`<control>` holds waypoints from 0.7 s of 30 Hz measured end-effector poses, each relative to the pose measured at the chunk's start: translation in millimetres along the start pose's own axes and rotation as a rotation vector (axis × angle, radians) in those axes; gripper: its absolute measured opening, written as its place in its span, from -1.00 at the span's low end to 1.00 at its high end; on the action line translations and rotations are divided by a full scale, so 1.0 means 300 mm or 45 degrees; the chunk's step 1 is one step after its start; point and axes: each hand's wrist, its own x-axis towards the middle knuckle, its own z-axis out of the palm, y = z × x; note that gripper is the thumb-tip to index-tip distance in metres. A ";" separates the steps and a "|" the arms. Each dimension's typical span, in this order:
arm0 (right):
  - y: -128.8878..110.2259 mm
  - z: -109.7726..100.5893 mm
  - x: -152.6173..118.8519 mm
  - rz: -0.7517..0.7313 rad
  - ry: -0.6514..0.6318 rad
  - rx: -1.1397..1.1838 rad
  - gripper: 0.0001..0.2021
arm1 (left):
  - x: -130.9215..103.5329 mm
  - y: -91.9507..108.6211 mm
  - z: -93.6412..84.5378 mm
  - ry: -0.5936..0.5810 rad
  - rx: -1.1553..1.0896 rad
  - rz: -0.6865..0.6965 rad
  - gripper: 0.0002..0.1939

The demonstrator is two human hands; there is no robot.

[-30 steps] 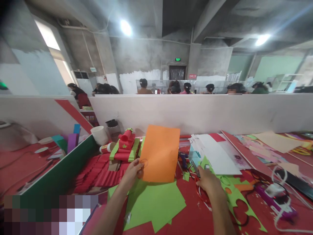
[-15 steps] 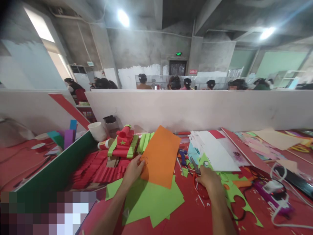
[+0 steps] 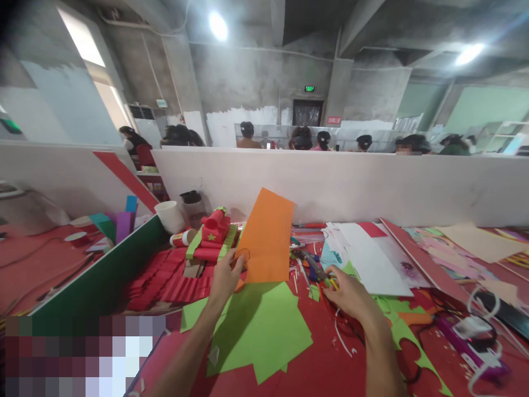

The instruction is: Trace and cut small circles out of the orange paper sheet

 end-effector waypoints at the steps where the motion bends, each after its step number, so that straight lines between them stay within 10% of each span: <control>1: -0.023 0.002 0.002 -0.070 -0.025 0.128 -0.65 | 0.006 0.008 0.009 0.000 -0.114 -0.014 -0.79; 10: -0.268 0.118 0.037 -0.579 -0.453 0.872 -0.59 | 0.061 0.025 0.103 0.118 -0.782 -0.231 -0.69; 21: -0.182 0.213 0.059 -0.453 -0.631 1.034 -0.37 | 0.044 -0.031 0.118 0.210 -0.803 -0.130 -0.69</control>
